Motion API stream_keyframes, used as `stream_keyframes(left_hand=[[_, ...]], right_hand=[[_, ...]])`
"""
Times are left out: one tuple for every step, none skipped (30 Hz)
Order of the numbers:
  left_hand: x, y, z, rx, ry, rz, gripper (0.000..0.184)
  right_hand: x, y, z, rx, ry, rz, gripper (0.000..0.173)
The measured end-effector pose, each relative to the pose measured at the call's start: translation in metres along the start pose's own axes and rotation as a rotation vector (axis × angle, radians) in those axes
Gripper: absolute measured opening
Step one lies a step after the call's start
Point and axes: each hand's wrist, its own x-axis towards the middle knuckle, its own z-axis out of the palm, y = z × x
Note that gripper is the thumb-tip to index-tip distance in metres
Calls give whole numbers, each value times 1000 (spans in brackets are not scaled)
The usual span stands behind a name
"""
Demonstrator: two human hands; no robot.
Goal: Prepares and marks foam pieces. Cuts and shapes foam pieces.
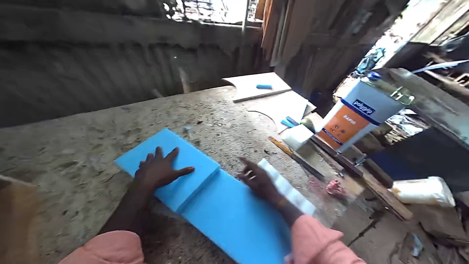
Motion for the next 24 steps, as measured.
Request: stream_keyframes(left_hand=[[3,-2,2,20,3,-3,104],[5,-3,3,32,7,-1,104],[6,-4,5,42,10,4,104],[6,-4,7,46,21,12,103],[4,-4,10,39,37,20,103],[2,-5,13,34,59,30,104],[-1,-8,17,29,94,40,103],[-2,-13,21,16,145,62,103],[-3,-16,26,1,211,91,101],[-5,-14,29,-20,279,124,96],[-8,-8,30,-29,322,142,90],[-12,-2,29,-16,356,141,85],[-18,3,25,-5,360,124,83],[-23,7,22,14,342,89,81],[-26,8,18,34,307,46,80],[-28,9,17,48,275,11,79],[-28,10,17,56,244,-8,78],[-25,11,16,54,212,-12,77],[-24,13,15,41,174,-13,76],[-24,14,15,25,128,-14,77],[-25,15,16,19,77,-21,82],[-28,17,19,12,29,-34,91],[-31,20,24,11,-15,-59,99],[-34,24,27,9,-57,-91,102]], right_hand=[[-15,29,-37,-168,110,37,45],[-32,61,-74,-332,174,133,40],[-49,93,-107,-472,217,244,39],[-60,126,-134,-601,244,356,39],[-68,154,-153,-687,235,439,41],[-72,175,-164,-735,218,468,41],[-73,188,-168,-754,202,444,39],[-70,193,-170,-749,180,405,36],[-66,192,-173,-726,142,383,34],[-64,189,-178,-695,97,376,31],[-63,186,-187,-667,42,369,31],[-62,183,-194,-620,7,341,33],[-63,179,-197,-549,10,285,33],[-61,171,-197,-481,26,217,34],[-54,166,-196,-438,40,130,34],[-45,161,-192,-420,46,19,34],[-33,153,-184,-428,43,-105,32],[-17,145,-173,-469,36,-250,30],[2,136,-157,-499,17,-398,27],[24,128,-139,-519,-14,-532,26],[44,116,-118,-519,-67,-630,25],[63,105,-97,-501,-115,-711,24],[80,94,-75,-466,-157,-767,22],[95,86,-55,-430,-199,-801,21]])
